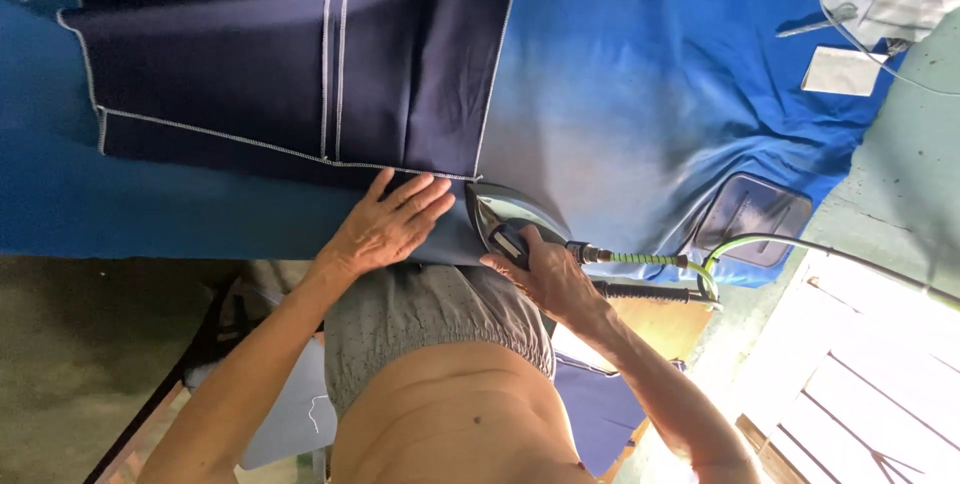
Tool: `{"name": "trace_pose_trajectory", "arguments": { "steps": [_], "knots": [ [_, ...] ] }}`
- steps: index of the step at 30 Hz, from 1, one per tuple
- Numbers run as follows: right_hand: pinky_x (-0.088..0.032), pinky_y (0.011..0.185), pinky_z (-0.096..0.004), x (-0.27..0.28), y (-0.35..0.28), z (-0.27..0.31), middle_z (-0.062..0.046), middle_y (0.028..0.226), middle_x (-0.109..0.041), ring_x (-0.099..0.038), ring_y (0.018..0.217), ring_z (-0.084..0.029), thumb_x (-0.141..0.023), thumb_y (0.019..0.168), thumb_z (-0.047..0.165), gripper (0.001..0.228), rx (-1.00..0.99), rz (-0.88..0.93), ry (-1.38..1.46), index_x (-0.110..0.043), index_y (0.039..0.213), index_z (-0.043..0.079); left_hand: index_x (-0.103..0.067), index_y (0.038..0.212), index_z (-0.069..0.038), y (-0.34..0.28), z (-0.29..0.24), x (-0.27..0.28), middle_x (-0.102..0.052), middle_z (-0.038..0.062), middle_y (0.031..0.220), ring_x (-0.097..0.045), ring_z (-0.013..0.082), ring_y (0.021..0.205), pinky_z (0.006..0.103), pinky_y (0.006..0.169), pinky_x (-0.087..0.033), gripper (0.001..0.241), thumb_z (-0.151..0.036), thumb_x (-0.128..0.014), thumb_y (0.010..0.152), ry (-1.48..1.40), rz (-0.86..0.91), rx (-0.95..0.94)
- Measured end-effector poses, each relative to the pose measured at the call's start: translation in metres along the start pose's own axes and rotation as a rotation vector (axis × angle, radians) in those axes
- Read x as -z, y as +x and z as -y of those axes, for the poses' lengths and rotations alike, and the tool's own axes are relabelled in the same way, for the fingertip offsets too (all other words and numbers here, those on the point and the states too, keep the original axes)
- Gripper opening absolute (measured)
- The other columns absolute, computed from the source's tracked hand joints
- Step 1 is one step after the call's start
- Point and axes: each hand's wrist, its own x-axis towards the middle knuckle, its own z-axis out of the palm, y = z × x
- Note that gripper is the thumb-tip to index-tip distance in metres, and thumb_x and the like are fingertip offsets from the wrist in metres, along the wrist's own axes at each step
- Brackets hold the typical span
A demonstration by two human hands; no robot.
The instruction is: Ironing and pressing seams of dark blue fabric pieces using a steam iron and a wooden pressing block on an ironing table.
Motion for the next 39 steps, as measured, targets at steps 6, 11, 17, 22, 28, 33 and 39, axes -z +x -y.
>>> {"name": "trace_pose_trajectory", "arguments": {
  "steps": [6,11,17,22,28,33,39],
  "knots": [
    [-0.055,0.067,-0.049,0.001,0.002,0.001,-0.024,0.072,-0.07,-0.074,0.078,-0.043,-0.068,0.091,0.06,0.055,0.04,-0.013,0.022,-0.054,0.107,0.009,-0.046,0.157,-0.032,0.0,0.01,-0.004,-0.044,0.001,0.164,-0.037,0.0246,0.152,0.0565,0.125,-0.014,0.053,-0.041,-0.043,0.105,-0.035,-0.022,0.049],
    [-0.057,0.065,-0.046,-0.008,0.011,0.002,-0.024,0.07,-0.069,-0.074,0.073,-0.042,-0.07,0.089,0.06,0.057,0.053,-0.01,0.062,-0.056,0.105,0.007,-0.05,0.155,-0.032,-0.021,0.03,0.013,-0.046,0.003,0.163,-0.04,0.0259,0.151,0.057,0.124,-0.018,0.054,-0.039,-0.051,0.102,0.055,-0.003,0.089],
    [-0.056,0.063,-0.046,-0.008,0.013,0.02,-0.022,0.069,-0.069,-0.073,0.071,-0.041,-0.07,0.089,0.062,0.059,0.043,-0.015,0.076,-0.057,0.105,0.007,-0.058,0.149,-0.022,-0.024,0.02,0.03,-0.056,0.009,0.154,-0.052,0.0285,0.14,0.0622,0.116,-0.031,0.051,-0.033,-0.056,0.099,0.135,-0.003,0.105],
    [-0.055,0.071,-0.051,-0.002,0.006,0.018,-0.025,0.075,-0.07,-0.074,0.081,-0.044,-0.069,0.09,0.061,0.058,-0.041,-0.009,0.031,-0.056,0.111,0.008,-0.047,0.157,-0.027,-0.001,-0.001,-0.001,-0.047,0.0,0.162,-0.043,0.0204,0.148,0.0543,0.123,-0.022,0.051,-0.036,-0.04,0.107,-0.066,0.005,0.074],
    [-0.055,0.074,-0.048,0.019,-0.016,0.009,-0.023,0.078,-0.073,-0.074,0.087,-0.044,-0.071,0.088,0.057,0.054,-0.163,-0.041,0.146,-0.057,0.117,0.013,-0.047,0.157,-0.03,-0.001,0.003,-0.004,-0.047,0.001,0.161,-0.042,0.0234,0.149,0.0562,0.124,-0.018,0.051,-0.038,-0.042,0.107,-0.087,-0.002,0.075],
    [-0.055,0.07,-0.047,0.012,-0.029,-0.001,-0.024,0.078,-0.073,-0.075,0.082,-0.042,-0.072,0.087,0.058,0.055,-0.164,-0.014,0.098,-0.056,0.114,0.013,-0.047,0.157,-0.03,-0.003,0.005,-0.008,-0.047,0.002,0.162,-0.043,0.0256,0.149,0.0581,0.123,-0.02,0.052,-0.037,-0.044,0.105,-0.087,-0.02,0.062],
    [-0.056,0.072,-0.05,0.008,-0.013,0.019,-0.026,0.084,-0.073,-0.074,0.085,-0.045,-0.072,0.09,0.054,0.053,-0.057,0.022,0.072,-0.054,0.112,0.01,-0.05,0.155,-0.031,0.0,0.004,-0.008,-0.049,0.002,0.16,-0.045,0.0254,0.147,0.0581,0.122,-0.023,0.051,-0.037,-0.046,0.105,-0.072,-0.02,0.06]
  ]
}}
